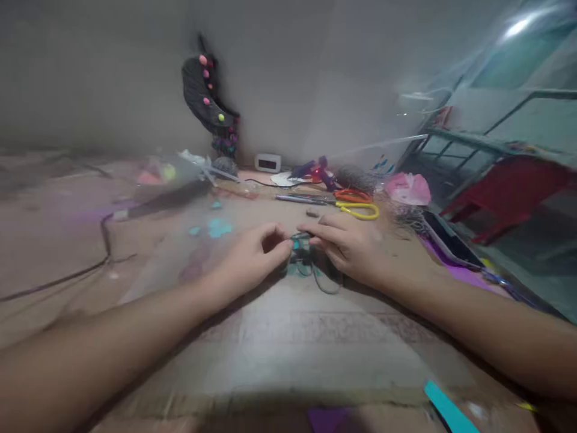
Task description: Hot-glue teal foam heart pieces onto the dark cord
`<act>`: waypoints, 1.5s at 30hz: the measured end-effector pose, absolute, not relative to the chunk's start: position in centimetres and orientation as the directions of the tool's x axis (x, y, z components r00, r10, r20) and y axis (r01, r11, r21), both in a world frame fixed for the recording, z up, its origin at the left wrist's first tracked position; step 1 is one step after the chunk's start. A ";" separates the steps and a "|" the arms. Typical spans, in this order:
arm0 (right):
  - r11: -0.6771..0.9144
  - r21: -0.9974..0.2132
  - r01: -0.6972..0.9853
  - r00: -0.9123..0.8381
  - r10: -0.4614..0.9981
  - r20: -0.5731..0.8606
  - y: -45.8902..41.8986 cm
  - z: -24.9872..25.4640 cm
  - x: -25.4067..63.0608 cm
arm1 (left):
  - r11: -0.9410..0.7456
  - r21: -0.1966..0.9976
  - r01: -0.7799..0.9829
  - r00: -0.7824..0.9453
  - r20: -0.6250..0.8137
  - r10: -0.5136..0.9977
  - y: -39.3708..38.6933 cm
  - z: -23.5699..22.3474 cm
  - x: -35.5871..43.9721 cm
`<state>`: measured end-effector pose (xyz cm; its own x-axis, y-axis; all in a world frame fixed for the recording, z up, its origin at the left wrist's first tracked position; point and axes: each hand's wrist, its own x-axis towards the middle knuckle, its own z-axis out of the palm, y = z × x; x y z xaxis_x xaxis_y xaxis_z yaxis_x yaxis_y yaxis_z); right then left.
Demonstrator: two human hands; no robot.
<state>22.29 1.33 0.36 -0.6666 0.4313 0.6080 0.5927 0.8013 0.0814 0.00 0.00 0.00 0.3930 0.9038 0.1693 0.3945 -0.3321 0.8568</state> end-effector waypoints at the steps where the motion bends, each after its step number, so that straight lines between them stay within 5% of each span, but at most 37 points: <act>1: 0.801 0.073 0.594 -0.664 0.437 0.606 1.3 0.3 22.3 | -0.332 0.859 0.390 0.392 0.172 0.904 0.0 0.0 0.1; 9: 0.781 0.031 0.623 -0.601 0.454 0.657 1.1 0.5 22.1 | -0.285 0.886 0.366 0.358 0.149 0.922 0.1 -0.1 0.3; 22: 0.779 0.184 0.600 -0.657 0.348 0.668 1.7 0.1 22.3 | -0.247 0.897 0.367 0.324 0.126 0.938 0.2 0.0 0.3; 45: 0.744 0.258 0.616 -0.661 0.309 0.684 1.8 0.0 22.3 | -0.257 0.885 0.388 0.324 0.130 0.937 0.2 0.1 0.4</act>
<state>22.27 1.78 0.03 -0.6607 0.3094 0.6839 0.6158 0.7444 0.2582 0.37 0.17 0.05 0.3243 0.9370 0.1298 0.3883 -0.2570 0.8850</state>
